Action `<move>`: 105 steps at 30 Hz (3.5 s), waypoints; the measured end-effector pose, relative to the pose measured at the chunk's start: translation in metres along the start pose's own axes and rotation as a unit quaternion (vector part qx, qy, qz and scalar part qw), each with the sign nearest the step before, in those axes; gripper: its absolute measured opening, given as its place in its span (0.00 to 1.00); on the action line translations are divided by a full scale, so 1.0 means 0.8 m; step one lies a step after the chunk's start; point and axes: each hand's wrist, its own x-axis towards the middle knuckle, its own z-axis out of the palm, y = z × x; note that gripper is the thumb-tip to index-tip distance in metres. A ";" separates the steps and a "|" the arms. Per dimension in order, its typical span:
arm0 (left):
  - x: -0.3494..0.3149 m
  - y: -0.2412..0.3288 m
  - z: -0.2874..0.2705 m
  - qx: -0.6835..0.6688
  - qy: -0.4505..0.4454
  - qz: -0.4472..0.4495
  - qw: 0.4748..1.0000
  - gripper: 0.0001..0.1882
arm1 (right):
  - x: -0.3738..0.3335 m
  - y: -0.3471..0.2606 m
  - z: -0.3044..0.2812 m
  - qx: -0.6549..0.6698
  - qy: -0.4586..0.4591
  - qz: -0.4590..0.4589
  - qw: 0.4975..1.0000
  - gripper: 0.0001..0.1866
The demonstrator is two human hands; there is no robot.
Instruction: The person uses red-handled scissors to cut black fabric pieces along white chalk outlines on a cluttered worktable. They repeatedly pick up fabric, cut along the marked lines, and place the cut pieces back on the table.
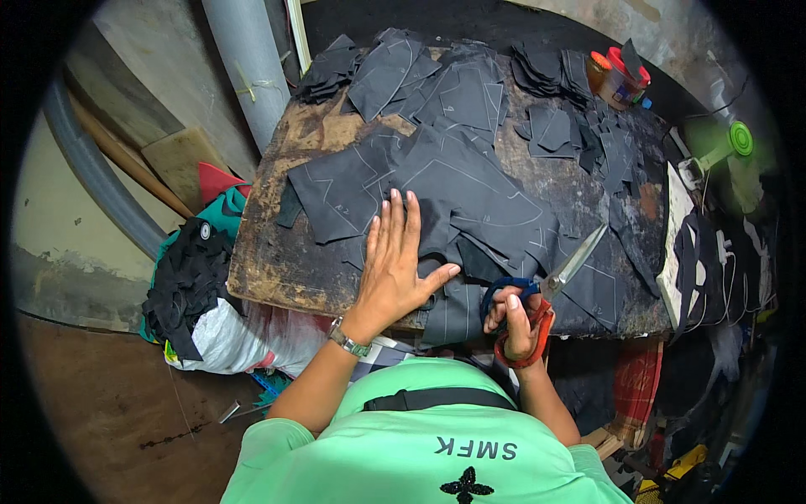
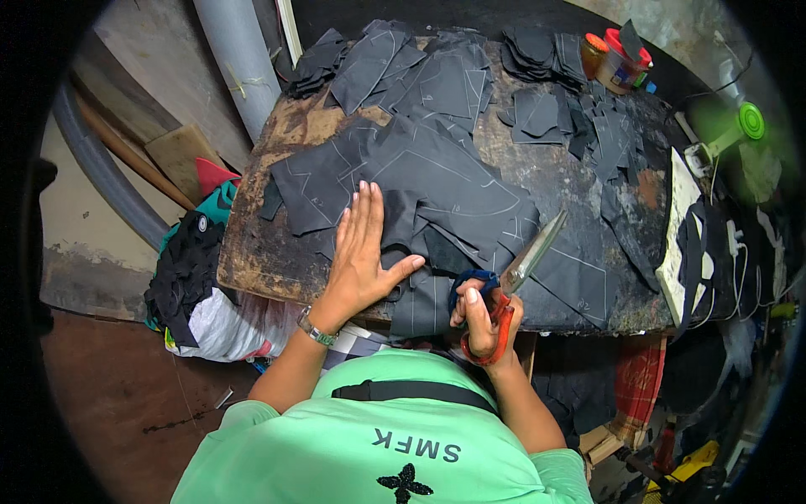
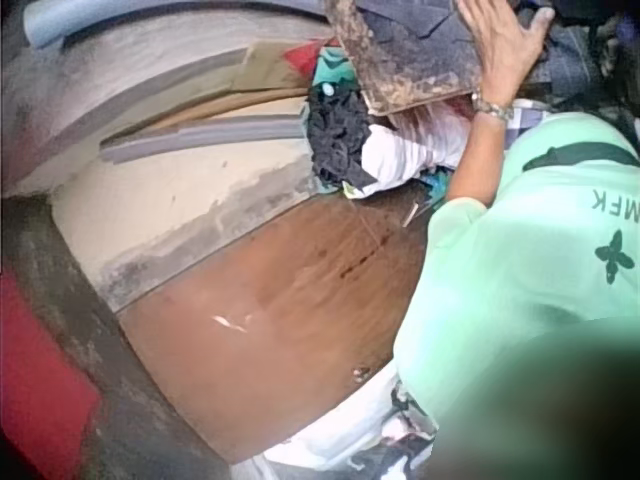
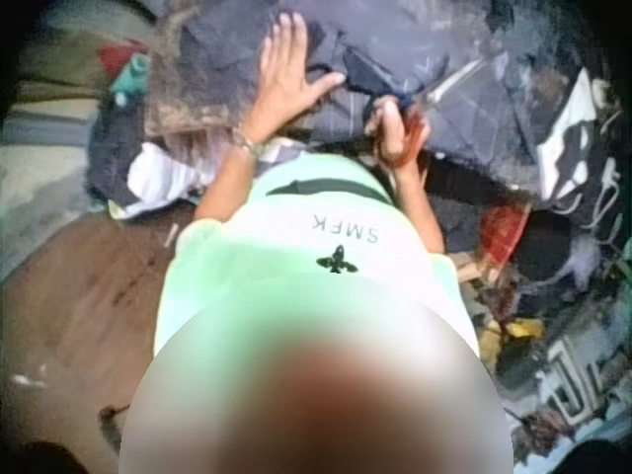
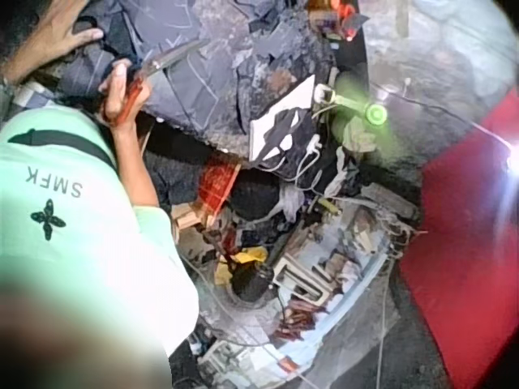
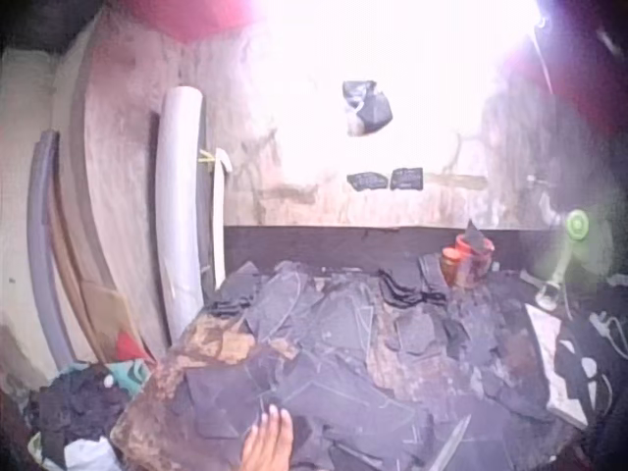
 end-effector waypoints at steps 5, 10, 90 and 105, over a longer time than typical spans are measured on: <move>0.001 -0.005 0.001 -0.011 -0.002 0.014 1.000 0.60 | 0.001 -0.004 0.000 -0.021 -0.002 -0.001 1.000 0.10; 0.001 -0.009 -0.005 -0.107 0.016 0.045 0.993 0.63 | 0.003 -0.008 0.005 -0.013 0.004 -0.002 1.000 0.10; 0.196 -0.033 -0.039 0.001 -0.178 0.204 0.963 0.18 | 0.000 0.006 0.003 -0.178 -0.020 -0.239 0.954 0.04; 0.062 -0.009 -0.147 -0.443 0.090 0.068 0.889 0.34 | -0.010 -0.063 0.034 -0.071 -0.277 0.179 0.941 0.42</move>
